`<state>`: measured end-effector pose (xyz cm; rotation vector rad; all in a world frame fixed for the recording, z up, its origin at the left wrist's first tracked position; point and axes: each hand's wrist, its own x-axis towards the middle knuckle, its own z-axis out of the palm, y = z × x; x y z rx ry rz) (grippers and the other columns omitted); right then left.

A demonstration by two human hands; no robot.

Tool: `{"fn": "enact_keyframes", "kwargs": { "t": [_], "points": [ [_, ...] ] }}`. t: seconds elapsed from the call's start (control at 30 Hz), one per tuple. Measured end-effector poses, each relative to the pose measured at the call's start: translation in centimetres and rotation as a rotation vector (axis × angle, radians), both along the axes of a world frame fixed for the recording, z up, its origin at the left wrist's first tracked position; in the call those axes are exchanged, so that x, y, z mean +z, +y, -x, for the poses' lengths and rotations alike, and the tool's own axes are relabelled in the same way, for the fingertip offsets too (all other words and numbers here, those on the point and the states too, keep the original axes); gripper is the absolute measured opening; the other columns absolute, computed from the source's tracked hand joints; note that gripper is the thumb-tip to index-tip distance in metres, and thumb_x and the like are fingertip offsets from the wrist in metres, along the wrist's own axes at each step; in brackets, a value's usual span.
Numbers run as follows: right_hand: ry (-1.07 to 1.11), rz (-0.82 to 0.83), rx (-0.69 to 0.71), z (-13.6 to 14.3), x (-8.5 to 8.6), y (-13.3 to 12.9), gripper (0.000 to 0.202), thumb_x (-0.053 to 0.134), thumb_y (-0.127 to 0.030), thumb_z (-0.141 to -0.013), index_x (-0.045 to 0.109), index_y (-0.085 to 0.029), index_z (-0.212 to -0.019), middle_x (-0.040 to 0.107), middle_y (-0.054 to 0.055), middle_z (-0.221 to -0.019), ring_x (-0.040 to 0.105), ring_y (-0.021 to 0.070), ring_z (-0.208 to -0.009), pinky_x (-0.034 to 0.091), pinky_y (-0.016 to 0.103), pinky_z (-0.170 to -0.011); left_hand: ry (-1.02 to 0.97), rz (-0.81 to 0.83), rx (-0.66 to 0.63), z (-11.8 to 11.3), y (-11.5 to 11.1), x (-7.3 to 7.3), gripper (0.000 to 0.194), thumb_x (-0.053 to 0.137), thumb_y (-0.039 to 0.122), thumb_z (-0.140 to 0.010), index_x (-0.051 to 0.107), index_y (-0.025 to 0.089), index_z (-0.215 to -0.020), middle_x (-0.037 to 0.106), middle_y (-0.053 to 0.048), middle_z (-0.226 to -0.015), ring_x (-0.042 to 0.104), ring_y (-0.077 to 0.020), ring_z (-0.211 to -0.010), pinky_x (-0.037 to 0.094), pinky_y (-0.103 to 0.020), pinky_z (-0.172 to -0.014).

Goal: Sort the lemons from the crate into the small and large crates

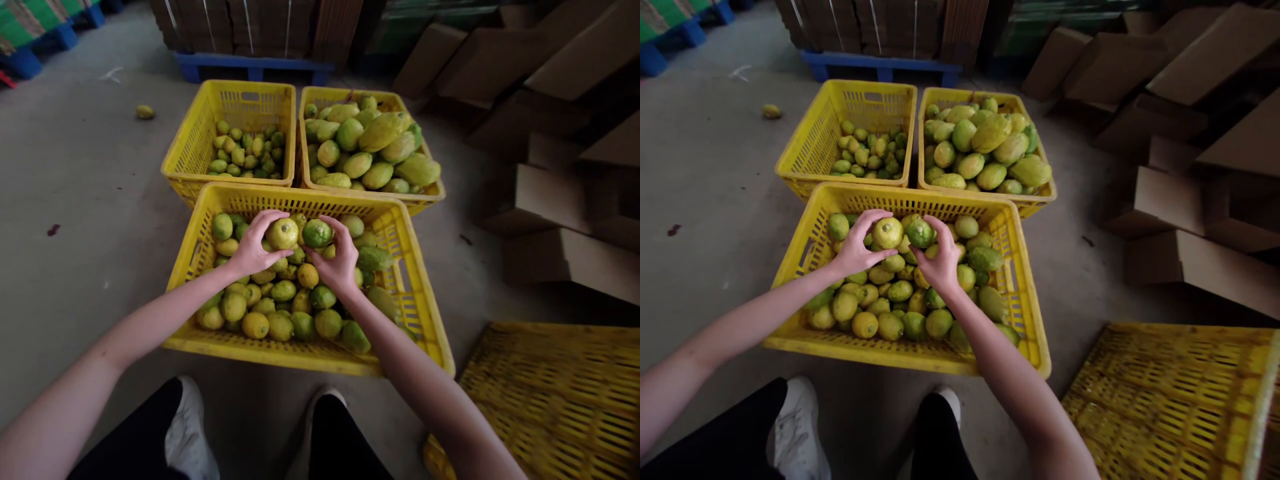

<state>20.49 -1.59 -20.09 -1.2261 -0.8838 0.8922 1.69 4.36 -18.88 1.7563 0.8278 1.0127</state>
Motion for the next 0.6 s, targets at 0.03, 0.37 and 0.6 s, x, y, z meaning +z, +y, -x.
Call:
{"fn": "enact_keyframes", "kwargs": {
  "t": [0.03, 0.37, 0.6],
  "points": [
    [0.006, 0.006, -0.001, 0.0, 0.1, 0.0, 0.05, 0.084, -0.011, -0.059, 0.069, -0.03, -0.103, 0.068, 0.002, -0.126, 0.049, 0.0266, -0.137, 0.053, 0.036, -0.105, 0.0, -0.001, -0.004, 0.0, 0.0, 0.1, 0.057, 0.087, 0.032, -0.067, 0.064, 0.024, -0.119, 0.058, -0.01, -0.13, 0.047, -0.0312, -0.132, 0.03, -0.044, -0.12],
    [0.198, 0.152, 0.245, 0.8, -0.9, 0.4, 0.045, 0.079, -0.023, -0.071, 0.067, -0.032, -0.113, 0.069, -0.003, -0.112, 0.064, 0.0169, -0.097, 0.058, 0.024, -0.074, -0.15, 0.294, 0.054, -0.6, -0.1, -0.5, 0.037, 0.077, 0.038, -0.076, 0.066, 0.022, -0.107, 0.064, -0.006, -0.118, 0.056, -0.0261, -0.118, 0.038, -0.035, -0.11],
    [0.422, 0.584, 0.427, 1.7, -1.5, 0.7, 0.032, 0.053, -0.051, -0.094, 0.069, -0.025, -0.106, 0.073, 0.002, -0.089, 0.061, 0.0164, -0.065, 0.043, 0.021, -0.039, -0.128, 0.312, 0.0, -0.8, -0.3, -1.5, 0.031, 0.061, 0.043, -0.089, 0.069, 0.023, -0.112, 0.063, -0.007, -0.124, 0.05, -0.0283, -0.127, 0.028, -0.041, -0.12]
  ]
}}
